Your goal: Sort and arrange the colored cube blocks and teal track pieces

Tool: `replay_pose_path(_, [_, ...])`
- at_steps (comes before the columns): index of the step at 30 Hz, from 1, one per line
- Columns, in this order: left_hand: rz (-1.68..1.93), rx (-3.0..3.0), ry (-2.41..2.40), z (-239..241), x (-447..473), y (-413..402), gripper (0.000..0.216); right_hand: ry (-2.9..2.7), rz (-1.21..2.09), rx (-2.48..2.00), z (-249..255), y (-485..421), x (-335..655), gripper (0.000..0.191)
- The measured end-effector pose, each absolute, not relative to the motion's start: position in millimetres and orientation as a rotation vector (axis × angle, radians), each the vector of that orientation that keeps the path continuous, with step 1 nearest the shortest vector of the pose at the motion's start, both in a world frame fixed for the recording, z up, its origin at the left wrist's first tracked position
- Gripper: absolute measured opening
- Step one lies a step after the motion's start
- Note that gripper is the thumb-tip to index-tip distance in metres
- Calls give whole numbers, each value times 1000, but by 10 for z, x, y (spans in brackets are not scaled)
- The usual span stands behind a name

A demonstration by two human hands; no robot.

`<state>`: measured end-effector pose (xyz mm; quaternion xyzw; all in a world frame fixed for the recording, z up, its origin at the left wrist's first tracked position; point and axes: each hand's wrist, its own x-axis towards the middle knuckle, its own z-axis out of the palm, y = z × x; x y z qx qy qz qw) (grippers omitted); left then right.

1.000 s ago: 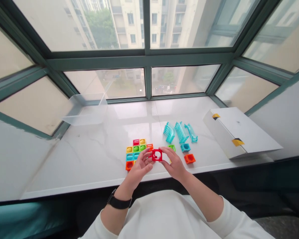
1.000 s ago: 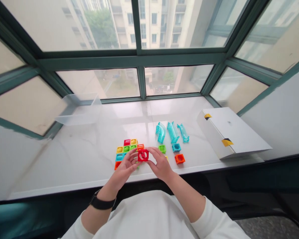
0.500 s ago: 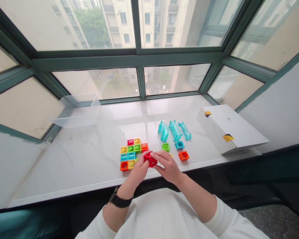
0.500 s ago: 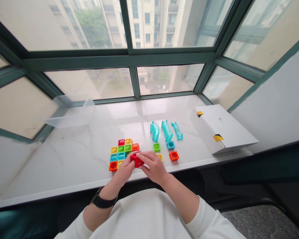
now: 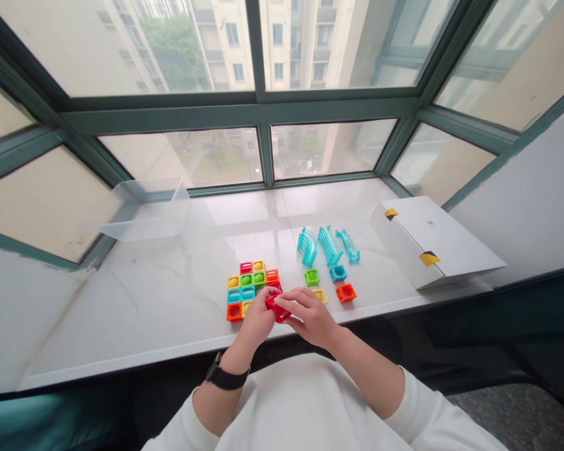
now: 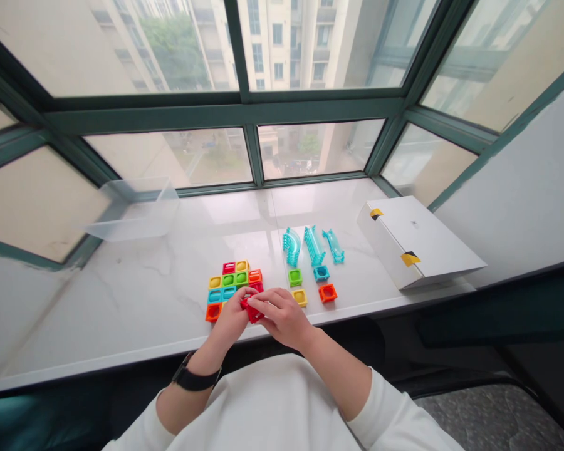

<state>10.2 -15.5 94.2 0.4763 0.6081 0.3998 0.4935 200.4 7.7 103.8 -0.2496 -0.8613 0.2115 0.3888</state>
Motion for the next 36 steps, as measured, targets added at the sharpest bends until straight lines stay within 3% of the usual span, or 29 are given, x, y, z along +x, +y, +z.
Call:
replay_pose_path(12, [1016, 985, 1243, 1012, 198, -177, 38, -2174, 545, -752, 928, 192, 2206, 52])
replay_pose_path(19, [1107, 919, 1162, 1000, 251, -193, 59, -2116, 605, -852, 925, 217, 2293, 59])
replay_pose_path(29, [1047, 1081, 1113, 942, 329, -201, 58, -1947, 562, -941, 978, 151, 2309, 61])
replay_pose_path(36, [1042, 1317, 1332, 857, 128, -151, 50, -1789, 374, -1205, 990, 395, 2970, 53])
